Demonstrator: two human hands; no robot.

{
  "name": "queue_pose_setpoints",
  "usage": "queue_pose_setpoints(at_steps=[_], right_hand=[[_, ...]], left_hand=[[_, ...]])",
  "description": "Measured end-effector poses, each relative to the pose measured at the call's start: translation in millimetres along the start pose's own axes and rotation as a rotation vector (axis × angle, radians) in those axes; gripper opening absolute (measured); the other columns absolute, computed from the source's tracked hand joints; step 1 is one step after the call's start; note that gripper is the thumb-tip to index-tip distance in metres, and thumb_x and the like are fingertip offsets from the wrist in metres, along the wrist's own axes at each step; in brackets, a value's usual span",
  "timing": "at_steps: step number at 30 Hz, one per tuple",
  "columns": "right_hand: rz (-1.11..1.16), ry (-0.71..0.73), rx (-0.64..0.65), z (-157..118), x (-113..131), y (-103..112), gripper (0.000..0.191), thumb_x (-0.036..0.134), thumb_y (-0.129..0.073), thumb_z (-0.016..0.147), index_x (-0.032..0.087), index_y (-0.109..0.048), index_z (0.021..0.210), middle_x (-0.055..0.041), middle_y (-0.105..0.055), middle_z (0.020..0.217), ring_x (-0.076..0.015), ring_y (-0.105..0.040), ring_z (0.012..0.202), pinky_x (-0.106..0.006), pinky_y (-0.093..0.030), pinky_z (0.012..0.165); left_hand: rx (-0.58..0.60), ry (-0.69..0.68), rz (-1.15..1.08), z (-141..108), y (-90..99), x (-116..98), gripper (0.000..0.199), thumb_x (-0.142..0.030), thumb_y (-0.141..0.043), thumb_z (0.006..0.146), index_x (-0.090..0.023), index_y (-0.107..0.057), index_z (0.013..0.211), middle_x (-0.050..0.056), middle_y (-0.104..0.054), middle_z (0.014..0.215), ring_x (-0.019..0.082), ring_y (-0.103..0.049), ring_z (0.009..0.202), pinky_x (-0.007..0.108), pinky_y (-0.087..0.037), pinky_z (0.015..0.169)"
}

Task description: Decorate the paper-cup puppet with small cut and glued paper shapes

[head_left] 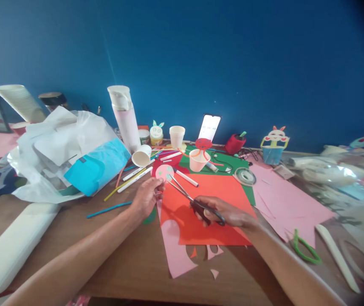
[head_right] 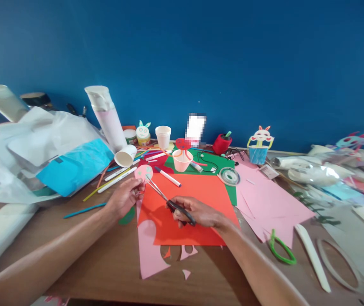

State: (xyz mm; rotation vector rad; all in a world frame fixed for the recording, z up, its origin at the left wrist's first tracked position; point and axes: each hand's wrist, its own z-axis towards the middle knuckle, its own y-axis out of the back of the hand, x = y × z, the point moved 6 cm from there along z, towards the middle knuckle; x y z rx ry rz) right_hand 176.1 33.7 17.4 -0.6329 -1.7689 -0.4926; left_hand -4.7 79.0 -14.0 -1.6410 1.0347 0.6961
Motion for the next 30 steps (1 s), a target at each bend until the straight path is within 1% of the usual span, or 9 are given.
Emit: queue_pose_setpoints(at_steps=[3, 8, 13, 18, 23, 30], right_hand=[[0.002, -0.013, -0.014, 0, -1, 1, 0.044, 0.049, -0.054, 0.071, 0.014, -0.047, 0.098, -0.0038, -0.050, 0.081, -0.0097, -0.051, 0.061, -0.022, -0.040, 0.056], [0.007, 0.001, -0.022, 1, 1, 0, 0.039, 0.046, -0.054, 0.073, 0.014, -0.047, 0.096, -0.0028, -0.050, 0.081, -0.0085, -0.050, 0.061, -0.022, -0.042, 0.059], [-0.003, -0.019, -0.022, 1, -1, -1, 0.039, 0.046, -0.053, 0.074, 0.015, -0.047, 0.097, -0.0026, -0.050, 0.081, -0.0084, -0.051, 0.061, -0.022, -0.042, 0.058], [-0.009, 0.006, -0.033, 3, -1, -2, 0.038, 0.045, -0.052, 0.074, 0.015, -0.047, 0.096, -0.0019, -0.050, 0.079, -0.0084, -0.051, 0.062, -0.022, -0.043, 0.058], [-0.012, 0.000, -0.066, 8, -1, -8, 0.040, 0.046, -0.053, 0.074, 0.015, -0.047, 0.097, -0.0018, -0.051, 0.079, -0.0087, -0.051, 0.062, -0.021, -0.042, 0.056], [0.010, 0.026, -0.112, 12, 0, -10, 0.042, 0.051, -0.052, 0.072, 0.015, -0.047, 0.093, -0.0024, -0.053, 0.078, -0.0094, -0.052, 0.062, -0.023, -0.043, 0.057]], left_hand=[[0.000, 0.014, -0.014, -1, -1.7, 1, 0.015, -0.024, -0.063, 0.062, -0.013, -0.054, 0.068, -0.001, -0.055, 0.063, 0.006, -0.048, 0.052, 0.016, -0.034, 0.043], [0.000, 0.042, -0.039, -1, -1.9, 3, 0.014, -0.022, -0.062, 0.062, -0.013, -0.055, 0.070, -0.002, -0.054, 0.061, 0.006, -0.048, 0.052, 0.016, -0.035, 0.043], [-0.003, 0.053, -0.057, -1, -1.5, 2, 0.014, -0.022, -0.062, 0.062, -0.013, -0.055, 0.071, -0.002, -0.054, 0.058, 0.006, -0.049, 0.051, 0.016, -0.034, 0.042], [0.015, 0.072, -0.068, -2, -2.6, 4, 0.015, -0.022, -0.062, 0.063, -0.013, -0.056, 0.072, -0.002, -0.054, 0.060, 0.006, -0.049, 0.052, 0.016, -0.035, 0.043], [0.042, 0.111, -0.037, -6, -6.0, 10, 0.015, -0.024, -0.063, 0.063, -0.014, -0.057, 0.072, -0.001, -0.055, 0.060, 0.007, -0.050, 0.054, 0.017, -0.037, 0.044], [0.082, 0.116, 0.069, -15, -14.0, 14, 0.014, -0.026, -0.063, 0.063, -0.014, -0.056, 0.066, -0.001, -0.054, 0.061, 0.007, -0.050, 0.056, 0.017, -0.037, 0.045]])
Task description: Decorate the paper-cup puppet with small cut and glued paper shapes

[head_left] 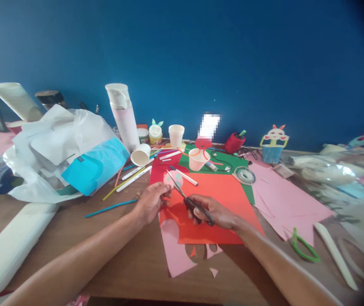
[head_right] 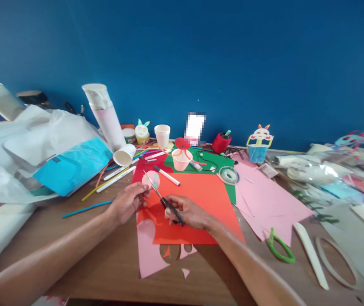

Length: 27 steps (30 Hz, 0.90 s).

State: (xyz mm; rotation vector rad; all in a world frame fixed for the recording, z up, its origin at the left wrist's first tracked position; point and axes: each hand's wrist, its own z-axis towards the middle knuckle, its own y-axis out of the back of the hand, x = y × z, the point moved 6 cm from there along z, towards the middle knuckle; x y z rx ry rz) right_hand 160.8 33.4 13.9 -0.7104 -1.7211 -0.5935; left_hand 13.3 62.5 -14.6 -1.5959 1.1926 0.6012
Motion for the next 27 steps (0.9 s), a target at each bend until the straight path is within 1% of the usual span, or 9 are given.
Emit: queue_pose_setpoints(at_steps=[5, 9, 14, 21, 27], right_hand=[[0.010, 0.017, -0.004, 1, -3, 0, 0.041, 0.049, -0.052, 0.073, 0.015, -0.047, 0.094, -0.0021, -0.053, 0.077, -0.0092, -0.052, 0.061, -0.023, -0.043, 0.057], [0.030, 0.040, 0.002, 1, -5, -1, 0.039, 0.048, -0.051, 0.075, 0.015, -0.047, 0.095, -0.0018, -0.052, 0.077, -0.0091, -0.051, 0.061, -0.023, -0.042, 0.058], [0.051, 0.038, 0.022, 2, -12, 0, 0.043, 0.051, -0.051, 0.073, 0.015, -0.047, 0.096, -0.0027, -0.052, 0.079, -0.0101, -0.053, 0.061, -0.023, -0.040, 0.057], [0.084, 0.052, 0.044, 3, -13, -1, 0.045, 0.052, -0.052, 0.072, 0.014, -0.046, 0.096, -0.0030, -0.051, 0.079, -0.0102, -0.052, 0.061, -0.023, -0.039, 0.056], [0.096, 0.065, 0.054, 4, -13, -1, 0.048, 0.055, -0.051, 0.071, 0.014, -0.046, 0.096, -0.0039, -0.052, 0.080, -0.0108, -0.052, 0.062, -0.024, -0.039, 0.057]], left_hand=[[0.007, -0.013, 0.068, -3, -3.5, 0, 0.014, -0.026, -0.063, 0.063, -0.014, -0.056, 0.064, 0.000, -0.055, 0.064, 0.008, -0.050, 0.056, 0.017, -0.038, 0.043], [0.023, -0.033, 0.094, -4, -5.4, -1, 0.016, -0.026, -0.065, 0.061, -0.014, -0.056, 0.061, 0.001, -0.058, 0.069, 0.010, -0.053, 0.059, 0.019, -0.040, 0.043], [0.041, -0.033, 0.108, -3, -6.0, -2, 0.018, -0.028, -0.066, 0.060, -0.014, -0.055, 0.061, 0.003, -0.061, 0.072, 0.012, -0.056, 0.063, 0.020, -0.043, 0.045], [0.094, -0.040, 0.115, -1, -6.7, -2, 0.015, -0.026, -0.063, 0.064, -0.014, -0.054, 0.063, 0.004, -0.062, 0.073, 0.014, -0.059, 0.070, 0.022, -0.046, 0.051], [0.134, -0.050, 0.105, -2, -9.3, -4, 0.015, -0.026, -0.062, 0.066, -0.013, -0.054, 0.066, 0.004, -0.061, 0.073, 0.015, -0.060, 0.071, 0.023, -0.046, 0.053]])
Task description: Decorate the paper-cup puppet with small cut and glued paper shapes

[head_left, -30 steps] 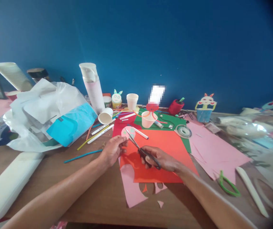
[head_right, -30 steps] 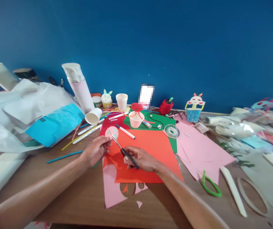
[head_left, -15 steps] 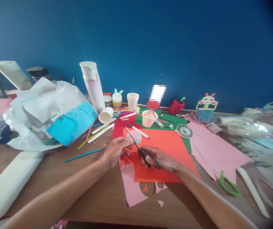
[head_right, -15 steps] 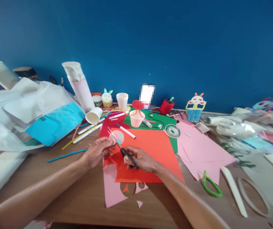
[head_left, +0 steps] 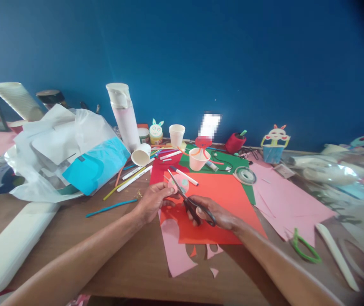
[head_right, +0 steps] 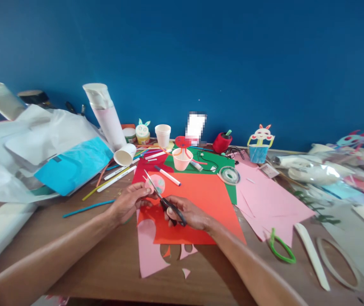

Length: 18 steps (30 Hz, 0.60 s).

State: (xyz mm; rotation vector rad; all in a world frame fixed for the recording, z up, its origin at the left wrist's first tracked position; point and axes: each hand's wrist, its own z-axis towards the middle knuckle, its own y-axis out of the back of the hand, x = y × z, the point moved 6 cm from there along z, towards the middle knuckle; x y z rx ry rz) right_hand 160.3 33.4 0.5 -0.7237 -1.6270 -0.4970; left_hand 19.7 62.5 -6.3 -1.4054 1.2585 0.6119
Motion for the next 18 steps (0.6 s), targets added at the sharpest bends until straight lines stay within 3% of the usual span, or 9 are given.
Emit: queue_pose_setpoints(at_steps=[18], right_hand=[[-0.026, -0.004, -0.022, 0.3, 5.3, -3.8, 0.050, 0.056, -0.052, 0.069, 0.014, -0.045, 0.094, -0.0014, -0.049, 0.074, -0.0095, -0.050, 0.058, -0.022, -0.035, 0.052]], left_hand=[[0.015, 0.014, 0.013, 0.8, 1.8, 0.2, 0.015, -0.026, -0.062, 0.067, -0.013, -0.054, 0.066, 0.004, -0.063, 0.074, 0.015, -0.060, 0.072, 0.023, -0.046, 0.056]])
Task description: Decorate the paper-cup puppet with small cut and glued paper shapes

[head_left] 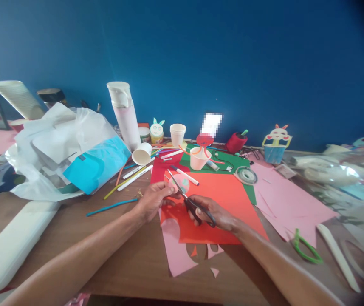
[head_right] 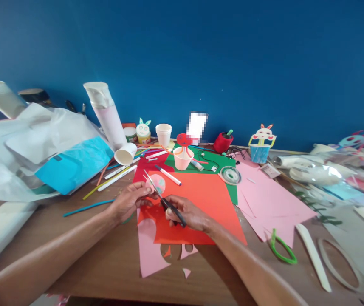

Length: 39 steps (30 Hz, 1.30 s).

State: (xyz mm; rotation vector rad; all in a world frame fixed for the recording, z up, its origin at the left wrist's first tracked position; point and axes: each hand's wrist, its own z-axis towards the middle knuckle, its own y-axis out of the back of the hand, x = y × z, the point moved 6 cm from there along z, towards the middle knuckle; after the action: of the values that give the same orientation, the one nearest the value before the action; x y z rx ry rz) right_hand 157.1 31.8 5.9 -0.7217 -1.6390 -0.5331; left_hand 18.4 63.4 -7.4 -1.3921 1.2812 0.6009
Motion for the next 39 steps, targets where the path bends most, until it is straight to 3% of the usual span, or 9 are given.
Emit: queue_pose_setpoints(at_steps=[19, 39], right_hand=[[-0.008, -0.022, -0.034, 0, 3, 0, 0.053, 0.059, -0.054, 0.065, 0.013, -0.047, 0.091, 0.0002, -0.047, 0.069, -0.0070, -0.046, 0.053, -0.021, -0.038, 0.051], [-0.055, -0.085, -0.052, -2, -8, 6, 0.035, 0.043, -0.056, 0.072, 0.015, -0.050, 0.092, 0.0013, -0.048, 0.070, -0.0057, -0.049, 0.051, -0.018, -0.036, 0.047]], left_hand=[[0.032, -0.009, 0.040, 1, 2.5, -2, 0.014, -0.026, -0.061, 0.066, -0.013, -0.058, 0.069, 0.006, -0.064, 0.074, 0.016, -0.060, 0.072, 0.022, -0.045, 0.055], [0.027, 0.057, 0.162, 1, 8.2, -5, 0.014, -0.024, -0.063, 0.063, -0.011, -0.060, 0.064, 0.005, -0.063, 0.063, 0.010, -0.056, 0.054, 0.023, -0.043, 0.054]])
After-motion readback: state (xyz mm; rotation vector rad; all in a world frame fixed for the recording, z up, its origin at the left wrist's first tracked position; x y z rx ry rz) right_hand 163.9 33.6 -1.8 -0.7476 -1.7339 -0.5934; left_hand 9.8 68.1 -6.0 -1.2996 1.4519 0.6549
